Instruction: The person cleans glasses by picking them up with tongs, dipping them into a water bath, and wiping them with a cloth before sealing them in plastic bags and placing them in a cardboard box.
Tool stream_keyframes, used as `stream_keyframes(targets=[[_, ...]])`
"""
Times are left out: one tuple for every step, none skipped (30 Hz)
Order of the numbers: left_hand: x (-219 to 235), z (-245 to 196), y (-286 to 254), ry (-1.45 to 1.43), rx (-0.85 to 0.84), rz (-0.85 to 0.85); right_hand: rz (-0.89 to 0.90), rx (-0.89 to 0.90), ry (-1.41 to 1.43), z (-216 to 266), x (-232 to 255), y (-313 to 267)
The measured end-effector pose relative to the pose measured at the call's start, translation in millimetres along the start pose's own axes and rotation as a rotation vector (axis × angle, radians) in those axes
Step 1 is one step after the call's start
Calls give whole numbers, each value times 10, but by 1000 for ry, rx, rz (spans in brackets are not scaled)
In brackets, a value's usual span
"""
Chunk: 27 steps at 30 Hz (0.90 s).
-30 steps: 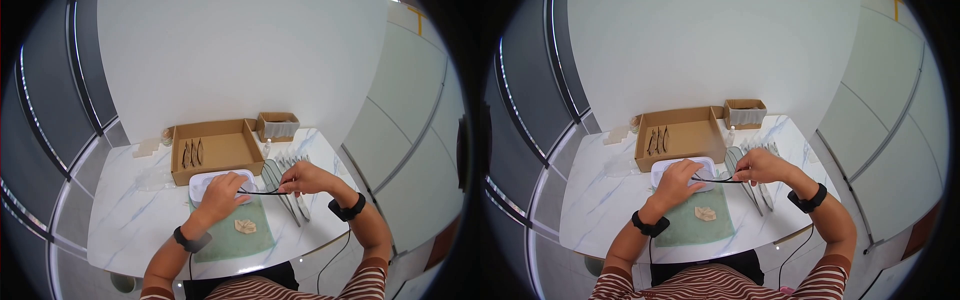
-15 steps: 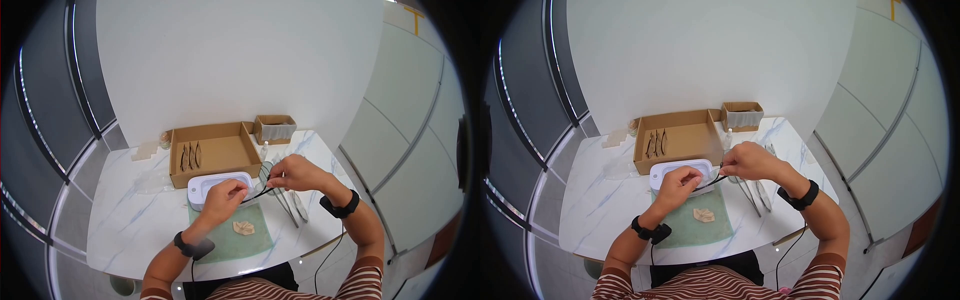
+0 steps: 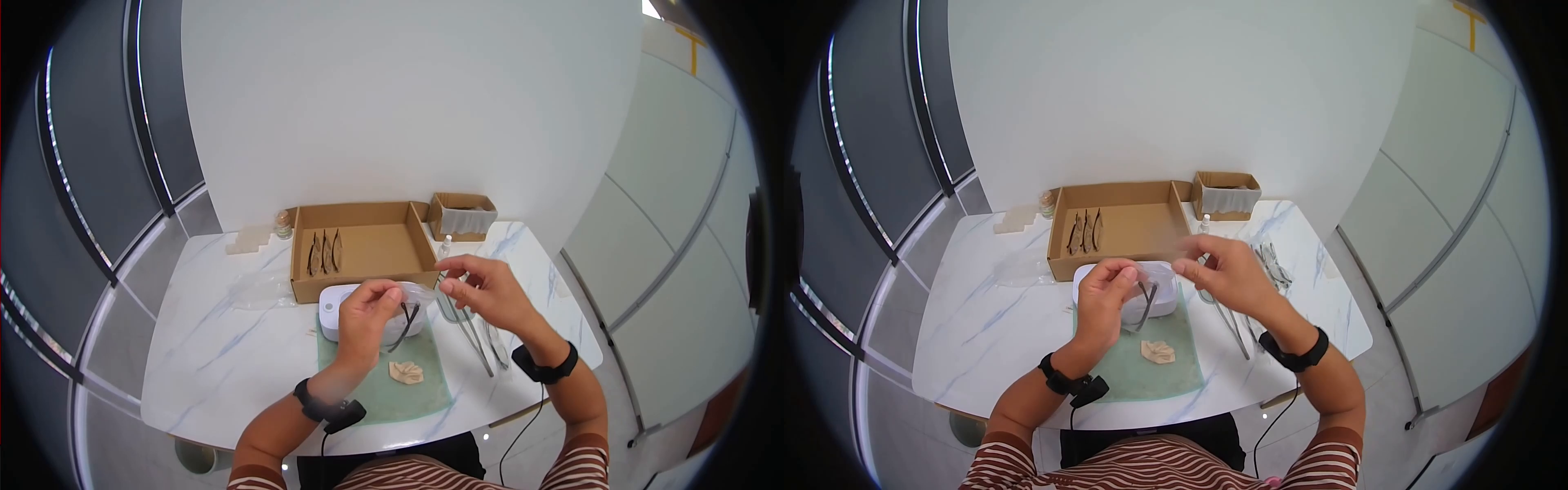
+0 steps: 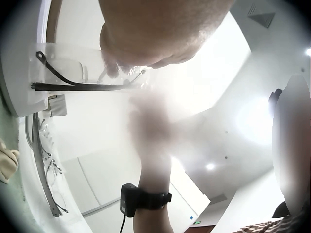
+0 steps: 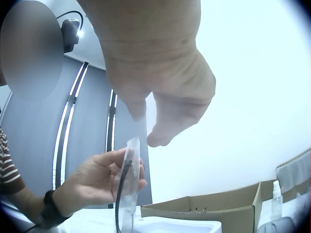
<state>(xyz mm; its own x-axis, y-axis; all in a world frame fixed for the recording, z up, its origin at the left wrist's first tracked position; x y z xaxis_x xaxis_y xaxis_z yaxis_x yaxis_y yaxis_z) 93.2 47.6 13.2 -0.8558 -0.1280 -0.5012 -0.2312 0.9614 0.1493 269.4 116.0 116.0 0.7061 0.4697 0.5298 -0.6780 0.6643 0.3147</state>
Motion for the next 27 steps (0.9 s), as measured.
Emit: stream_keyframes(targets=[[-4,-15,-5,-20,-10,-9,-1,2,-1,-60,-51,-36],[-15,-26,-11,-20,-13,-7,-12,65,-6,-85,-114,-63],[-16,-32,-23,-19,-18,-25,-24,129,-10,-117,-187,-91],[-14,-36,-34,-16,-24,-43,-54,182,36,-171,-273,-115],[-18,-39,-42,-11,-27,-42,-56,186,39,-180,-346,-115],[-20,-50,-54,12,-52,-45,-73,159,114,-195,-413,-104],[-22,-62,-62,36,-77,-49,-89,131,189,-216,-486,-88],[-28,-66,-63,41,-79,-50,-166,161,296,-226,-536,-63],[-45,-80,-64,35,-100,-31,-164,165,303,-280,-560,-28],[-53,-96,-61,30,-120,-13,-173,168,339,-344,-587,17],[-42,-109,-52,36,-122,-22,-177,170,375,-384,-618,53],[-41,-132,-40,65,-134,-8,-164,173,384,-402,-648,86],[-27,-158,-30,94,-148,2,-175,205,403,-407,-662,120],[9,-180,-20,98,-155,-16,-185,236,422,-408,-675,153],[27,-179,-3,133,-135,-10,-170,239,430,-421,-689,174],[43,-168,12,167,-112,-1,-149,216,401,-446,-695,181],[72,-158,26,168,-114,-11,-131,192,371,-467,-703,192],[95,-133,45,189,-104,-18,-125,192,375,-476,-711,208],[108,-112,60,209,-92,-23,-124,194,367,-485,-715,219],[118,-103,68,212,-88,-25,-126,195,360,-493,-716,225],[129,-94,79,224,-84,-34,-128,190,365,-487,-705,233],[141,-81,90,238,-78,-41,-105,181,332,-470,-694,250],[138,-78,97,243,-68,-41,-83,170,300,-465,-687,265],[130,-86,88,239,-70,-54,-90,159,307,-479,-680,265],[122,-95,89,234,-74,-67,-83,173,286,-478,-671,279],[116,-86,91,236,-66,-64,-76,188,264,-471,-661,291],[117,-84,90,243,-77,-67,-81,181,267,-467,-650,294]])
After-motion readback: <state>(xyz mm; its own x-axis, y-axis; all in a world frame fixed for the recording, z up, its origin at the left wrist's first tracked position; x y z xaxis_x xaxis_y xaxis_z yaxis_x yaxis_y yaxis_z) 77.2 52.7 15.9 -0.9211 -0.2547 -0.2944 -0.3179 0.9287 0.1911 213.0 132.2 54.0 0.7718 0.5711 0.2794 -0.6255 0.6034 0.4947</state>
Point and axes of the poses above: each hand's wrist, its own y-axis towards the middle knuckle, its own x-axis out of the back of the hand, z = x × y, the point moved 5 cm from there along y, towards the middle knuckle, and after that the axes turned 11 degrees about x, right-handed, at the moved point
